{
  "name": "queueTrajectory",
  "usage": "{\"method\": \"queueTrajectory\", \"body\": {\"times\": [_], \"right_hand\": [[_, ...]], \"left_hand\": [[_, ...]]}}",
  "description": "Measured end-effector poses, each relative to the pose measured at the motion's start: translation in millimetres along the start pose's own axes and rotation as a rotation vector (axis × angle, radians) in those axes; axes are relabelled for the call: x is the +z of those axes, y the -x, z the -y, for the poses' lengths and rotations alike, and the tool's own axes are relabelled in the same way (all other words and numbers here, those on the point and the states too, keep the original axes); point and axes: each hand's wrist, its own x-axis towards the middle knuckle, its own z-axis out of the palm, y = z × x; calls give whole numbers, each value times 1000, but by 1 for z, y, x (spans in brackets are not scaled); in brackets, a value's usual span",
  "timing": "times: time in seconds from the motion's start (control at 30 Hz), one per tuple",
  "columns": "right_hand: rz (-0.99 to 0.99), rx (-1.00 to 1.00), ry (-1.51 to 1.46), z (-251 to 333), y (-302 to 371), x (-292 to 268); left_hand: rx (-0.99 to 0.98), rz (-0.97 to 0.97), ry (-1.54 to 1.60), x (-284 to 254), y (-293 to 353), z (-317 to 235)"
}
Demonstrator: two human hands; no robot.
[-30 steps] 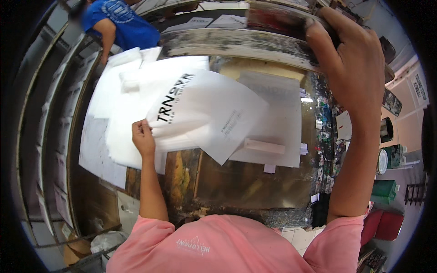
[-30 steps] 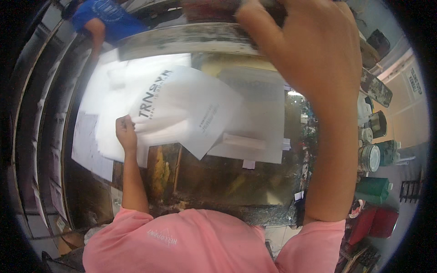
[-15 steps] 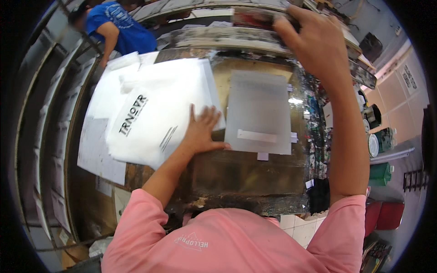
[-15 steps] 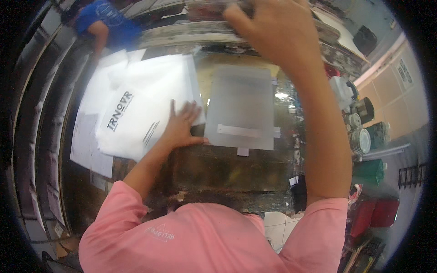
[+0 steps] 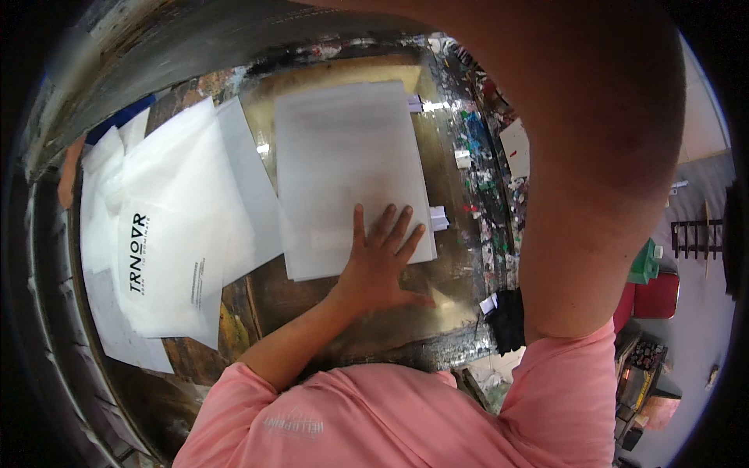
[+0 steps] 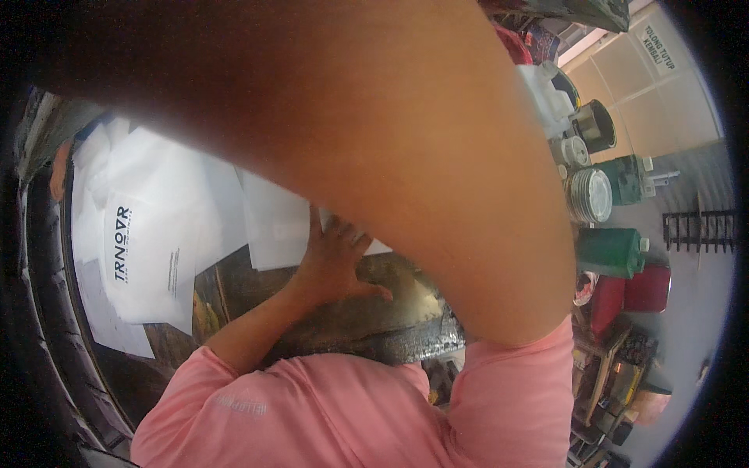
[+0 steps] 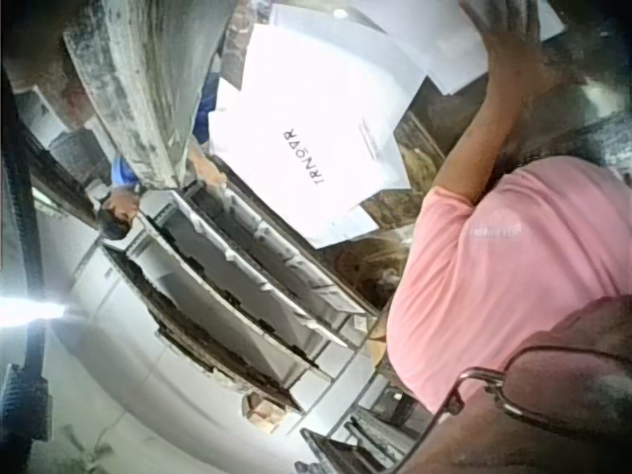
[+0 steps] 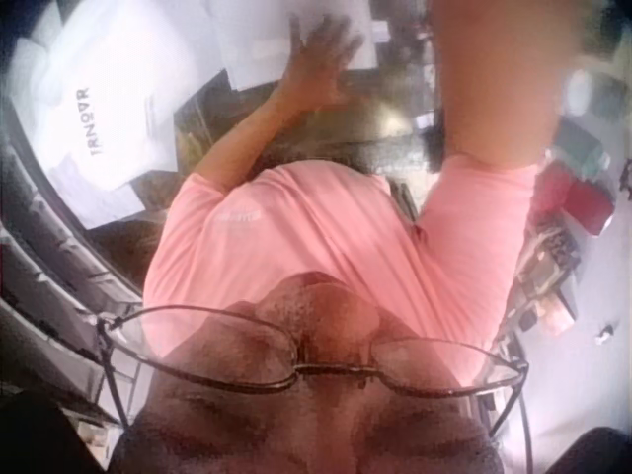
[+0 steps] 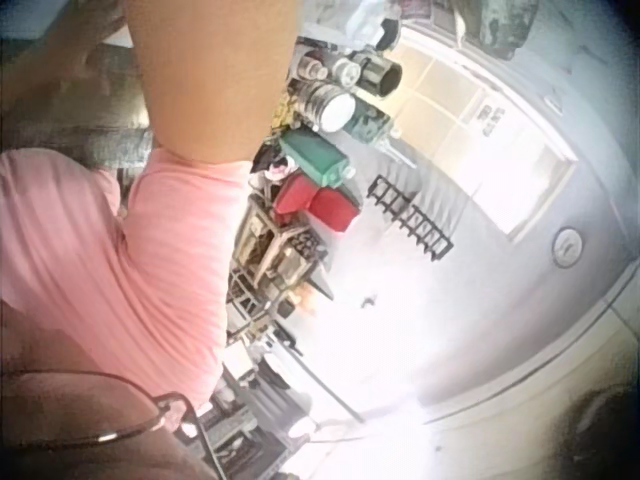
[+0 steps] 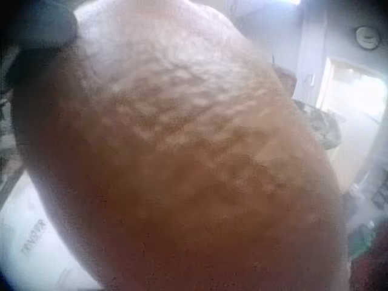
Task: The person performs screen printing on white paper sheets. They place a sheet under a screen, pull a squeegee across the screen to apply ink, lift the screen, and remove the printed sheet. This process is repeated multiple times.
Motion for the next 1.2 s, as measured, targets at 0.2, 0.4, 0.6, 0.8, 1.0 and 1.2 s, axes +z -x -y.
{"method": "queueTrajectory", "body": {"times": [0.2, 0.4, 0.6, 0.8, 1.0, 1.2], "right_hand": [[106, 97, 7, 18, -10, -13], [-58, 34, -6, 41, 44, -3], [408, -72, -88, 60, 188, 31], [699, 171, -271, 92, 263, 82], [335, 51, -238, 56, 260, 160], [347, 54, -143, -39, 137, 272]], "left_hand": [[-6, -73, 42, -11, 1, -1], [-530, -981, 1044, -145, 68, 47], [-745, -669, 920, -139, 158, 45], [-719, -453, -153, -65, 190, 58], [-652, -451, -122, -56, 197, 73], [-700, -416, -55, -60, 200, 70]]}}
